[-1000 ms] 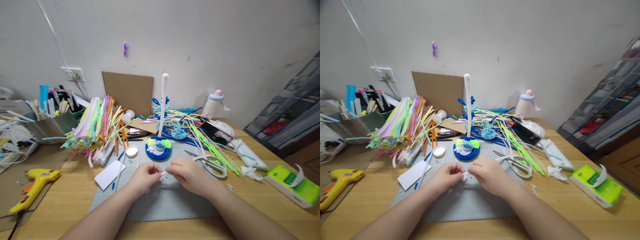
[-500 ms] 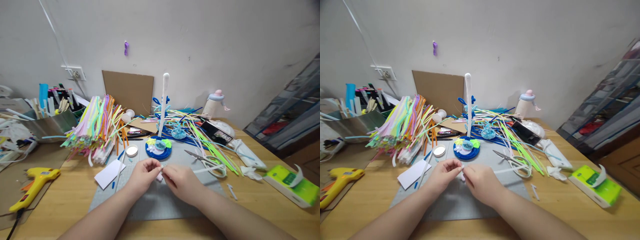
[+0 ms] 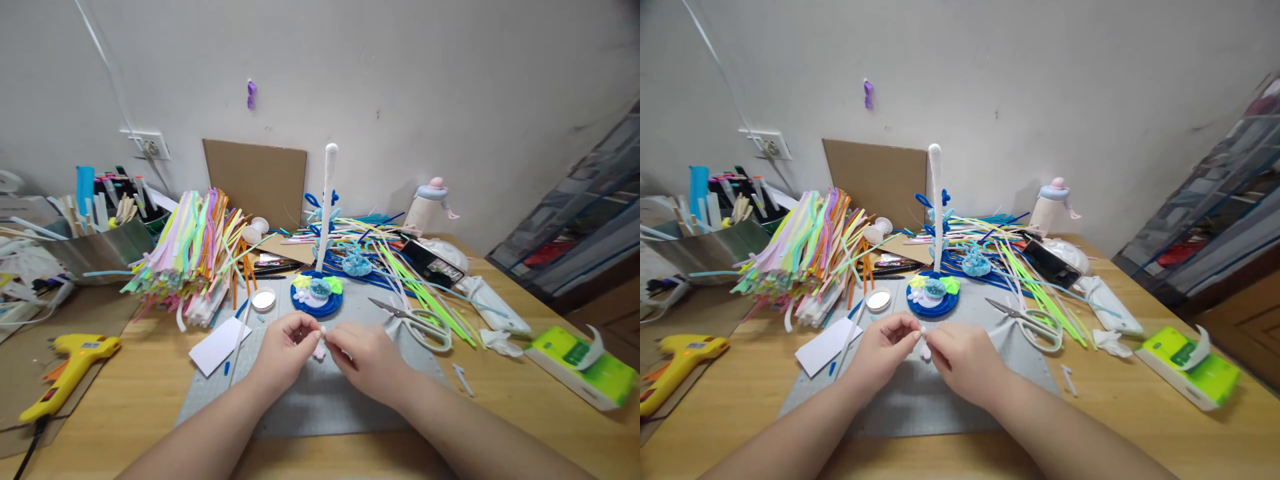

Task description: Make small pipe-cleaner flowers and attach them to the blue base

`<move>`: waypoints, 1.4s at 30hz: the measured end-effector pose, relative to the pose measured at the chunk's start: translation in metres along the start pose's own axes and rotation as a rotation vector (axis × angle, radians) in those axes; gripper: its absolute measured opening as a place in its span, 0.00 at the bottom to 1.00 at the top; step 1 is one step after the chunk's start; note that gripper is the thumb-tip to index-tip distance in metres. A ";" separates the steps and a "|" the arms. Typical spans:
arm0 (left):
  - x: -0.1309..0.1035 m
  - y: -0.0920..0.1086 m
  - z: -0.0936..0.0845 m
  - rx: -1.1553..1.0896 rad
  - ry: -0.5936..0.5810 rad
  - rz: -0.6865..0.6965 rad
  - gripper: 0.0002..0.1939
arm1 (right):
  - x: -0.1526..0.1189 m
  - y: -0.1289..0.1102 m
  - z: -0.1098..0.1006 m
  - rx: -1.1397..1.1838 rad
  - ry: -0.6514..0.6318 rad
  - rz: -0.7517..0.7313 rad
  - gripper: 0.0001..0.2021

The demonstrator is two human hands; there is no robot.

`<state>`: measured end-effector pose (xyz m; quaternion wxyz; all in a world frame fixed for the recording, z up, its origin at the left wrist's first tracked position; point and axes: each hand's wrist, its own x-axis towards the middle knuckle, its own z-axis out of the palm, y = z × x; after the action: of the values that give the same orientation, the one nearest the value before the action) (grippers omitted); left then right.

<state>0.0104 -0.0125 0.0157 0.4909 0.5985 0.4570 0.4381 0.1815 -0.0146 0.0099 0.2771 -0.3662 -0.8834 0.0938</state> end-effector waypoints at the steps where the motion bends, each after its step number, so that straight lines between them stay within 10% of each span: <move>1: 0.000 0.000 -0.001 0.018 0.022 0.015 0.03 | -0.001 -0.003 -0.002 0.000 -0.021 -0.036 0.07; 8: -0.005 0.002 0.003 0.164 -0.057 0.097 0.03 | 0.000 0.001 -0.002 0.222 0.191 0.085 0.07; 14: -0.003 0.000 0.002 0.085 0.026 0.026 0.04 | -0.001 -0.003 -0.004 -0.058 -0.062 -0.038 0.07; 19: -0.005 -0.003 0.003 0.294 -0.052 0.168 0.04 | -0.002 -0.004 -0.005 0.142 0.076 -0.088 0.07; 26: -0.006 -0.003 0.007 -0.143 -0.261 -0.076 0.06 | 0.006 0.010 0.003 0.322 0.145 0.120 0.06; 35: 0.002 -0.002 0.003 -0.545 -0.074 -0.227 0.10 | 0.000 -0.003 0.013 0.221 0.145 -0.045 0.09; 42: -0.005 -0.002 0.002 -0.050 0.132 0.106 0.05 | 0.001 -0.017 0.017 0.152 0.117 -0.012 0.06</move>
<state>0.0111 -0.0177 0.0131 0.4503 0.5793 0.4452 0.5133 0.1612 -0.0258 0.0029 0.3557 -0.3439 -0.8581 0.1374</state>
